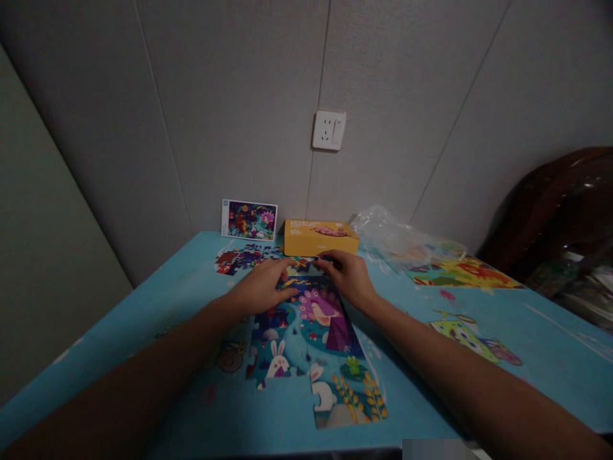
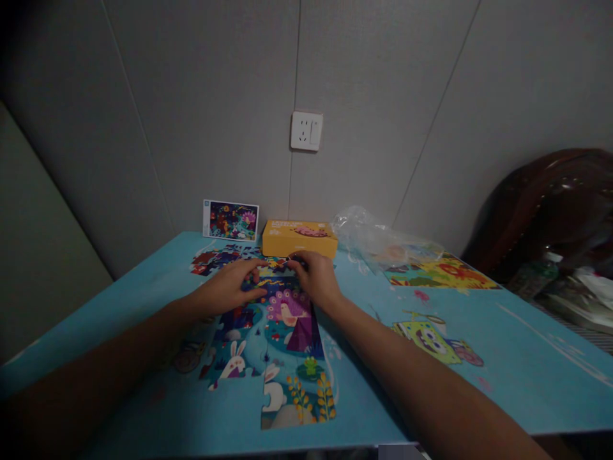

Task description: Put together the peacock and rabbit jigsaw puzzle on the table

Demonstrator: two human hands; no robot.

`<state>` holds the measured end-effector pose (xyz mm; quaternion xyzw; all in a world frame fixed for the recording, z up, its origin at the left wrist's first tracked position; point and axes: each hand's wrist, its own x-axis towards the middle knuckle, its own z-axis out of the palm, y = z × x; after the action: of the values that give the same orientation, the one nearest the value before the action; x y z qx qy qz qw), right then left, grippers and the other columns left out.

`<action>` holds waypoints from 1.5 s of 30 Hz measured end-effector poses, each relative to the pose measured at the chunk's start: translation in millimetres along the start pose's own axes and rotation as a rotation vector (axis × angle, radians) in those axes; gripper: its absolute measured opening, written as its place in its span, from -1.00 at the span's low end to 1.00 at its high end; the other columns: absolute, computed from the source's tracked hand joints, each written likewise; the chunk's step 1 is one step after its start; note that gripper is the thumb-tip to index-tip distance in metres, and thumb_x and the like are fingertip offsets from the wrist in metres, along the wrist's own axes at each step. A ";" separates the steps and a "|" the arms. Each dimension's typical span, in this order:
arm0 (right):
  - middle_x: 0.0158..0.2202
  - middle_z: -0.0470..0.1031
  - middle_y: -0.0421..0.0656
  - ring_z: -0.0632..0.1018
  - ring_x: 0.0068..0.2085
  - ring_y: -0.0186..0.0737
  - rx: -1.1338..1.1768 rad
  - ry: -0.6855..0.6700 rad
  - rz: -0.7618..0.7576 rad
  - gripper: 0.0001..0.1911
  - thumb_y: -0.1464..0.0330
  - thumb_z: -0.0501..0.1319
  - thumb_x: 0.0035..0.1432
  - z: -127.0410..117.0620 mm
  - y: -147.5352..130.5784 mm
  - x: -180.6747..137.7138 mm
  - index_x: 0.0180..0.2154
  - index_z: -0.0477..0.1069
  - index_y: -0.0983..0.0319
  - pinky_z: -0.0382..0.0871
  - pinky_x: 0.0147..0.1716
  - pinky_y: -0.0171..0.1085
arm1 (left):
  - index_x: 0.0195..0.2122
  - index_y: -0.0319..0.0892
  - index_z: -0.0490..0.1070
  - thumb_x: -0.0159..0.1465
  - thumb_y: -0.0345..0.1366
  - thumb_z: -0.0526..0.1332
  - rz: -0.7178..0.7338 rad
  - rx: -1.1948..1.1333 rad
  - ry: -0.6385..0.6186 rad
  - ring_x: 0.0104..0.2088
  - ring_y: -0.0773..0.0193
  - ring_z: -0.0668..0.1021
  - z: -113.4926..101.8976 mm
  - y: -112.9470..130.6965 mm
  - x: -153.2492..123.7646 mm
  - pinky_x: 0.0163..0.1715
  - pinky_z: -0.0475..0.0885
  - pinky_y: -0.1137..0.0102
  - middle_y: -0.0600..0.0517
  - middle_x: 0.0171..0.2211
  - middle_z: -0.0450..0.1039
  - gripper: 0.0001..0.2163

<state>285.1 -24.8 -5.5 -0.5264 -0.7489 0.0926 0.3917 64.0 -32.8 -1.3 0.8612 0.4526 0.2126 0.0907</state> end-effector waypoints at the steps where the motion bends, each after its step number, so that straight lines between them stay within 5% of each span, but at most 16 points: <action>1: -0.25 0.61 -0.08 0.56 -0.24 -0.17 0.090 -0.019 -0.027 -0.77 0.30 0.18 0.23 2.2 -2.8 -2.9 -0.16 0.54 0.24 0.35 -0.23 -0.28 | 0.16 -0.16 0.29 0.21 -0.22 0.30 0.027 -0.030 0.010 -0.08 0.14 0.50 -0.6 2.2 -0.7 -0.05 0.33 0.34 -0.01 -0.17 0.51 -0.51; 5: -0.40 0.56 -0.17 0.49 -0.40 -0.29 0.284 -0.249 -0.104 -0.77 0.29 0.14 0.25 13.3 -7.1 -12.7 -0.22 0.52 0.27 0.29 -0.37 -0.35 | 0.08 -0.16 0.36 0.27 -0.33 0.24 0.115 -0.075 0.030 -0.03 0.18 0.49 -1.6 6.6 -2.3 0.02 0.32 0.34 -0.01 -0.17 0.52 -0.66; 11: -0.60 0.29 -0.29 0.26 -0.54 -0.39 0.141 -0.389 -0.124 -0.76 0.33 0.14 0.21 12.4 -7.3 -12.9 -0.48 0.39 0.28 0.04 -0.52 -0.38 | 0.00 -0.15 0.43 0.29 -0.40 0.17 0.118 -0.045 -0.010 -0.03 0.17 0.50 -1.9 7.2 -2.5 0.01 0.36 0.30 -0.05 -0.09 0.52 -0.75; 18: -0.62 0.20 -0.33 0.19 -0.56 -0.41 0.037 -0.380 -0.098 -0.80 0.39 0.23 0.11 11.3 -5.8 -11.6 -0.53 0.33 0.26 -0.05 -0.54 -0.36 | -0.07 -0.18 0.48 0.34 -0.38 0.09 0.192 -0.062 0.144 -0.01 0.17 0.51 -1.5 4.1 -2.5 0.05 0.36 0.27 -0.09 -0.08 0.54 -0.78; 25: -0.63 0.18 -0.34 0.18 -0.55 -0.41 0.024 -0.385 -0.099 -0.76 0.35 0.28 0.12 11.2 -11.2 -13.5 -0.54 0.36 0.28 -0.04 -0.51 -0.34 | -0.03 -0.18 0.47 0.34 -0.40 0.06 0.266 -0.096 0.145 -0.01 0.20 0.51 1.2 1.6 -2.7 0.06 0.36 0.29 -0.08 -0.06 0.53 -0.74; 33: -0.43 0.49 -0.20 0.39 -0.45 -0.33 0.261 -0.222 -0.038 -0.86 0.33 0.24 0.13 14.2 -4.2 -11.6 -0.30 0.48 0.28 0.18 -0.43 -0.35 | -0.19 -0.16 0.42 0.23 -0.42 0.16 0.086 -0.113 0.131 -0.25 0.25 0.55 -3.1 4.0 -2.5 -0.22 0.41 0.38 0.02 -0.29 0.54 -0.86; 45: -0.48 0.43 -0.24 0.42 -0.45 -0.32 0.340 -0.027 -0.056 -0.80 0.27 0.21 0.17 11.9 -2.2 -10.4 -0.21 0.48 0.25 0.26 -0.42 -0.32 | -0.24 -0.17 0.44 0.20 -0.45 0.22 0.122 -0.141 0.224 -0.32 0.28 0.57 0.1 0.8 0.2 -0.26 0.42 0.40 0.05 -0.31 0.56 -0.88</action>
<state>276.9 -31.4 -17.5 -0.4300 -0.7422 0.2141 0.4672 64.7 -33.2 -1.1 0.8497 0.3904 0.3437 0.0868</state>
